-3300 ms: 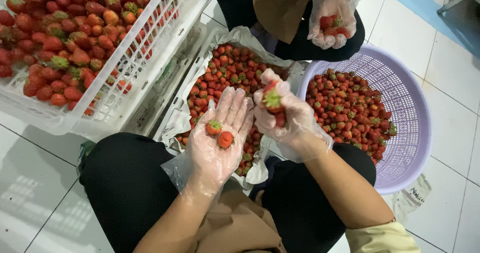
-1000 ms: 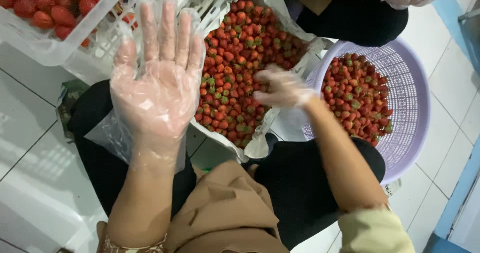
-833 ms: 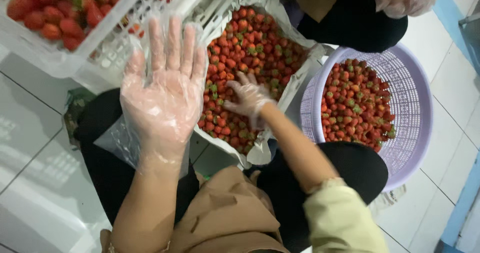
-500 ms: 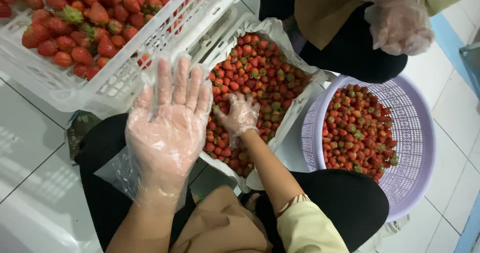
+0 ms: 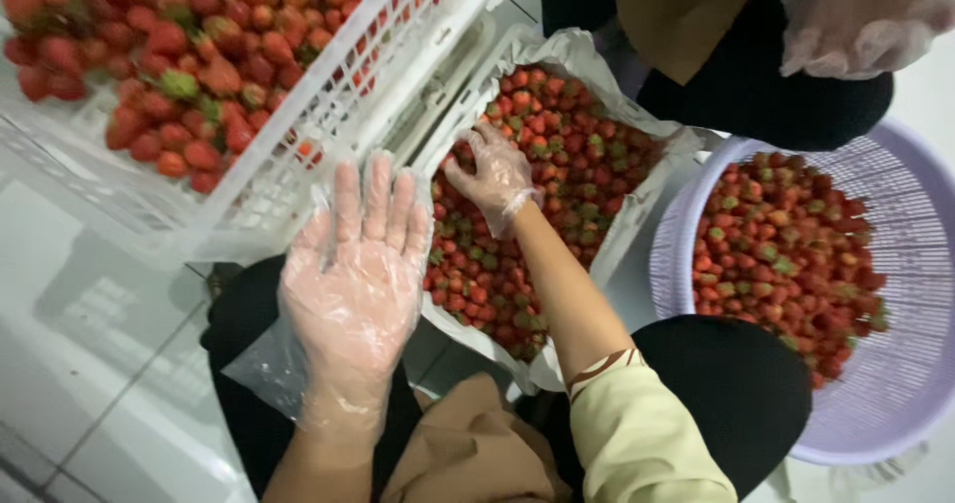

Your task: The person sits on the floor and sorts strawberries by hand, picking them from a white crate and placing them into a purple basket. The person wears disposable gloves and handles the fruit one at a time.

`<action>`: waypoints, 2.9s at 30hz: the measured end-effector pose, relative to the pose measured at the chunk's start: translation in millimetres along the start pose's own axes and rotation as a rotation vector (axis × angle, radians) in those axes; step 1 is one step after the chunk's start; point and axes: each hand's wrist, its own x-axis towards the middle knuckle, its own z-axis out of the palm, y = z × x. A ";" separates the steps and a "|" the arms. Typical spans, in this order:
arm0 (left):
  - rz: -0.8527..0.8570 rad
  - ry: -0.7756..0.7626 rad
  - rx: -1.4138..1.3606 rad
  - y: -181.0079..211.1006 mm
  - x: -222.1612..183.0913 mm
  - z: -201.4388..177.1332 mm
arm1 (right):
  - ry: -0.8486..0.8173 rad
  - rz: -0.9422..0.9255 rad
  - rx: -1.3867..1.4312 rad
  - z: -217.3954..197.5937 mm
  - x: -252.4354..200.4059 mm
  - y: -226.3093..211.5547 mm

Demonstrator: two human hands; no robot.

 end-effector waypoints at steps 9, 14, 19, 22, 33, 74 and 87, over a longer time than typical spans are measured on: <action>0.066 0.116 0.099 1.1 3.3 5.1 | -0.079 -0.085 -0.071 12.2 4.5 25.0; 0.063 0.133 0.118 1.1 4.0 3.3 | -0.275 0.009 -0.143 -19.3 5.1 5.8; 0.027 0.122 0.088 2.4 5.0 1.8 | -0.481 0.091 -0.047 -66.9 4.8 -22.7; 0.002 0.066 0.056 2.8 5.8 -1.7 | -0.550 -0.001 -0.260 -74.5 3.0 -37.2; -0.030 0.089 0.037 -1.2 9.9 -2.8 | -0.651 0.080 -0.270 -58.1 1.6 -27.4; -0.192 0.269 0.308 -102.2 23.4 -50.7 | -0.044 -0.249 0.438 -176.2 -106.5 -77.4; -0.113 0.004 0.457 -85.4 18.7 -55.4 | 0.164 -0.534 0.066 -203.2 -140.2 -123.2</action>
